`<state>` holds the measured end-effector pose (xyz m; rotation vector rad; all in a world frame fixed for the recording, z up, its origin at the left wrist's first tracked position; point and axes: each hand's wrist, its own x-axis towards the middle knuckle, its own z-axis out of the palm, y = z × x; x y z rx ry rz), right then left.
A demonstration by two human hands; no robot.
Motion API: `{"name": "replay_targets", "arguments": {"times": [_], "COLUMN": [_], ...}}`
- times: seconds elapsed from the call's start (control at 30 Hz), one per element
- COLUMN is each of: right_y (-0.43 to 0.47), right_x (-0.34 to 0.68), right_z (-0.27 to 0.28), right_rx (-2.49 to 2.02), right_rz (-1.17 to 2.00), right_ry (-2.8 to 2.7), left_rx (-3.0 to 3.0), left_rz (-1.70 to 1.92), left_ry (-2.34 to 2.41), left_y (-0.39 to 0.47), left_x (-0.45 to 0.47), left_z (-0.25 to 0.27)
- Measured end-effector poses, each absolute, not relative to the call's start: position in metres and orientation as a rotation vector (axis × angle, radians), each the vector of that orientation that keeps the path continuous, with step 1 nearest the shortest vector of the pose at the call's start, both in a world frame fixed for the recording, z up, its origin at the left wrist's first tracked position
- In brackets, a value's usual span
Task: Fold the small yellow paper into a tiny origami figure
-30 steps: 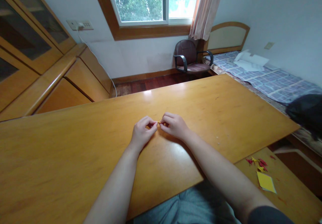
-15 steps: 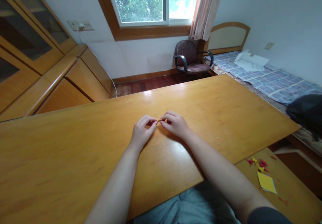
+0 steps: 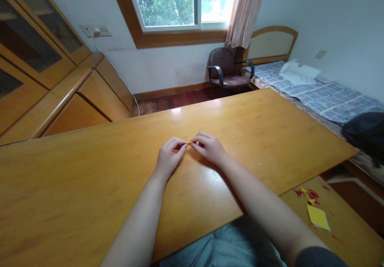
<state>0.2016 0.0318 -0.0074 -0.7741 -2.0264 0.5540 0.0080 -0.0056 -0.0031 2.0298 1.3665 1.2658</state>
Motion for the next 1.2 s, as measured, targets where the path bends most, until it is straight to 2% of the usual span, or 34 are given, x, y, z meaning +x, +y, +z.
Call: {"name": "replay_targets", "arguments": {"times": [0.23,0.6,1.2], "right_y": [0.0328,0.0373,0.037], "right_x": [0.201,0.2008,0.1998], "right_z": [-0.0081,-0.0063,-0.0098], "right_rx": [-0.802,-0.88,-0.873], "right_rz": [0.596,0.835,0.844], "right_ry": [-1.981,-1.897,-1.911], "left_rx": [2.019,2.019,2.037], "left_rz": [1.25,1.23,1.237], "left_ry": [1.38,1.387,1.417], "left_y": [-0.0052,-0.0042,-0.0044], "left_x": [0.0084,0.0094,0.01], "left_z": [-0.0024,-0.0024,-0.0024]}}
